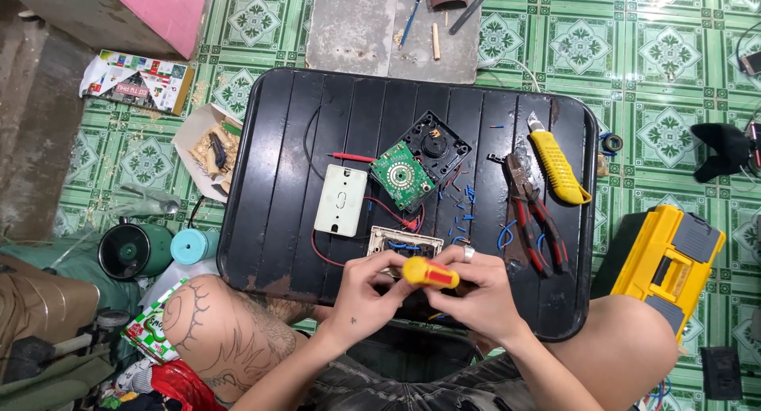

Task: The person sits on the floor and works on a small white electrical component, likely a switch or socket. They use a screwdriver to tighten screws on the component and manipulate blue wires with their hands. The workspace is a black plastic surface with various tools and electronic parts scattered around.

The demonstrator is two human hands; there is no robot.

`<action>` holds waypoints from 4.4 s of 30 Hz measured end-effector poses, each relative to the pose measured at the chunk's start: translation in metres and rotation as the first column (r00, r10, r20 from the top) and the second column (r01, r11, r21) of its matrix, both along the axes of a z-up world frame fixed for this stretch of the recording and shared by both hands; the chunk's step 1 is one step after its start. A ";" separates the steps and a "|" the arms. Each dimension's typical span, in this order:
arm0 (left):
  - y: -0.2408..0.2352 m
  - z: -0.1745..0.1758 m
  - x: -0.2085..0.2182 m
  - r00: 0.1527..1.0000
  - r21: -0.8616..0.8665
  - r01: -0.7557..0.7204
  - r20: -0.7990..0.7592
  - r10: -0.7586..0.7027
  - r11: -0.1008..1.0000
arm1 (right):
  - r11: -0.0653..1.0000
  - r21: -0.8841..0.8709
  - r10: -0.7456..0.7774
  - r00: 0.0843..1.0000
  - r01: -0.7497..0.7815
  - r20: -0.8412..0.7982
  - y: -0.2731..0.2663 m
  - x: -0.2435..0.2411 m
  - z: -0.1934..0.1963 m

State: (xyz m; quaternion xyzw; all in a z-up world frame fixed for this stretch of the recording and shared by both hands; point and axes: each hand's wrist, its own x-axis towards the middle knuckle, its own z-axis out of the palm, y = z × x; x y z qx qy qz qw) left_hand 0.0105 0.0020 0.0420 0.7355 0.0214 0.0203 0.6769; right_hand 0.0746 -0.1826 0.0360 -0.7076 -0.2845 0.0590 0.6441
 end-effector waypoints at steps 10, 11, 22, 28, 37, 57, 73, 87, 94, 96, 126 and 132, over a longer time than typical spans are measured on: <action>0.001 0.006 -0.004 0.988 0.277 0.132 0.046 -0.150 0.952 | 1.000 0.006 -0.022 1.000 0.022 0.014 0.007 -0.007 -0.004; 0.002 0.016 -0.003 0.983 0.272 0.176 0.009 -0.185 0.946 | 0.999 0.022 -0.034 0.999 0.035 -0.040 0.006 -0.007 -0.002; 0.000 0.019 -0.002 0.985 0.129 0.144 0.075 -0.155 0.981 | 0.993 0.116 0.036 0.999 -0.036 -0.002 0.005 -0.009 0.000; -0.002 0.018 -0.005 0.993 -0.047 0.102 -0.054 -0.104 0.994 | 0.992 0.096 -0.078 0.996 0.081 -0.040 0.004 -0.013 -0.005; 0.004 0.013 0.004 0.997 0.054 0.040 0.063 -0.043 0.998 | 0.978 0.191 -0.062 0.991 0.084 -0.120 0.014 -0.007 0.010; -0.002 -0.006 -0.005 0.985 0.000 0.063 0.162 -0.063 0.998 | 0.978 0.135 -0.142 0.980 0.161 -0.138 0.012 -0.027 -0.034; 0.010 -0.010 0.002 0.978 -0.033 0.021 0.210 -0.014 0.999 | 0.993 -0.004 -0.118 0.993 0.118 -0.002 -0.013 -0.001 0.014; 0.031 -0.008 0.020 0.888 0.005 -0.237 0.408 0.214 0.972 | 0.683 -0.691 -0.141 0.971 0.237 0.194 -0.085 0.069 -0.052; 0.034 -0.020 0.033 0.932 -0.242 -0.129 0.303 0.201 0.962 | 0.657 -0.707 -0.126 0.963 0.260 0.238 -0.074 0.069 -0.054; 0.034 -0.021 0.034 0.960 -0.353 -0.076 0.228 0.165 0.932 | 0.676 -0.708 -0.098 0.977 0.206 0.191 -0.074 0.063 -0.044; 0.039 0.001 0.018 0.995 -0.428 -0.066 0.042 0.093 0.902 | 0.665 -0.092 -0.344 0.413 0.741 0.843 -0.017 0.029 0.019; 0.030 0.004 0.020 0.970 -0.271 -0.064 0.208 0.124 0.960 | 0.711 0.021 -0.487 0.471 0.703 0.735 -0.017 0.031 0.023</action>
